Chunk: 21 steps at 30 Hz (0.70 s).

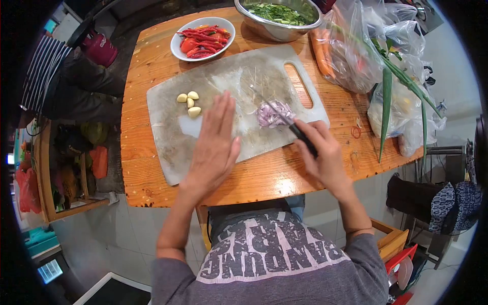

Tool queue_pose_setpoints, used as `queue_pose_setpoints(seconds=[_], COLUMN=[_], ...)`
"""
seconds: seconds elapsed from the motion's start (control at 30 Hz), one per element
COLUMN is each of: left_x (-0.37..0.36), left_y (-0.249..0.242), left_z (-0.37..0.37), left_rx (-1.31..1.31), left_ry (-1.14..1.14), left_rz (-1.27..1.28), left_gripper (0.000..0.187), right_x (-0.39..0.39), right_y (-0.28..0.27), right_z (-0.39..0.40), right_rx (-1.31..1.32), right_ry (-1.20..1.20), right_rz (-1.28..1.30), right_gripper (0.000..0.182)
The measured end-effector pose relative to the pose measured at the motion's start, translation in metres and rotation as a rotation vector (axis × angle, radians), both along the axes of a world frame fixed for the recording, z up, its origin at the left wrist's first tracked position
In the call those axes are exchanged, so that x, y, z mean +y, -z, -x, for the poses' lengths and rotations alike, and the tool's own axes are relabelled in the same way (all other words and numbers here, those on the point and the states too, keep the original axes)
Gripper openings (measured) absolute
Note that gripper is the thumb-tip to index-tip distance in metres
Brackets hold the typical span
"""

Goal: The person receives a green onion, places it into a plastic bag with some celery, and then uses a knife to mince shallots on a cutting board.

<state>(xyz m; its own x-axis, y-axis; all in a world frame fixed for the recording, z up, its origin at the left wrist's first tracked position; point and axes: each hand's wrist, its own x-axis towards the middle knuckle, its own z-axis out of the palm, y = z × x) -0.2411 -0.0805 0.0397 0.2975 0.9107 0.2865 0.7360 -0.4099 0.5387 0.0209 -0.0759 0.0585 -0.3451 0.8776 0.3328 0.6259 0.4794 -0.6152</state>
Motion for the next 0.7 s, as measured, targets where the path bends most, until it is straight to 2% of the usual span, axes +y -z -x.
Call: queue_pose_setpoints(seconds=[0.1, 0.2, 0.4, 0.5, 0.6, 0.67, 0.7], left_x=[0.025, 0.033, 0.038, 0.050, 0.074, 0.086, 0.091], left_y=[0.012, 0.010, 0.008, -0.002, -0.030, -0.045, -0.044], left_z=[0.002, 0.008, 0.029, 0.039, 0.058, 0.080, 0.095], left_rx=[0.152, 0.145, 0.182, 0.260, 0.146, 0.055, 0.023], left_ry=[0.110, 0.168, 0.062, 0.053, -0.013, -0.166, -0.290], left_rz=[-0.037, 0.014, 0.061, -0.054, -0.208, -0.350, -0.359], left_gripper=[0.085, 0.086, 0.084, 0.075, 0.056, 0.035, 0.031], right_x=[-0.008, -0.013, -0.020, -0.023, -0.025, -0.025, -0.026], right_y=[0.010, 0.011, 0.007, 0.017, 0.014, 0.002, 0.004], right_z=[0.017, 0.026, 0.036, 0.036, 0.028, 0.022, 0.018], right_rx=[0.068, 0.049, 0.065, 0.058, 0.120, 0.182, 0.243], right_ry=[-0.013, 0.003, -0.042, -0.024, 0.037, 0.071, 0.124], right_rz=[0.041, 0.076, 0.114, 0.105, 0.124, 0.174, 0.147], right_gripper=[0.040, 0.038, 0.038, 0.039, 0.035, 0.031, 0.024])
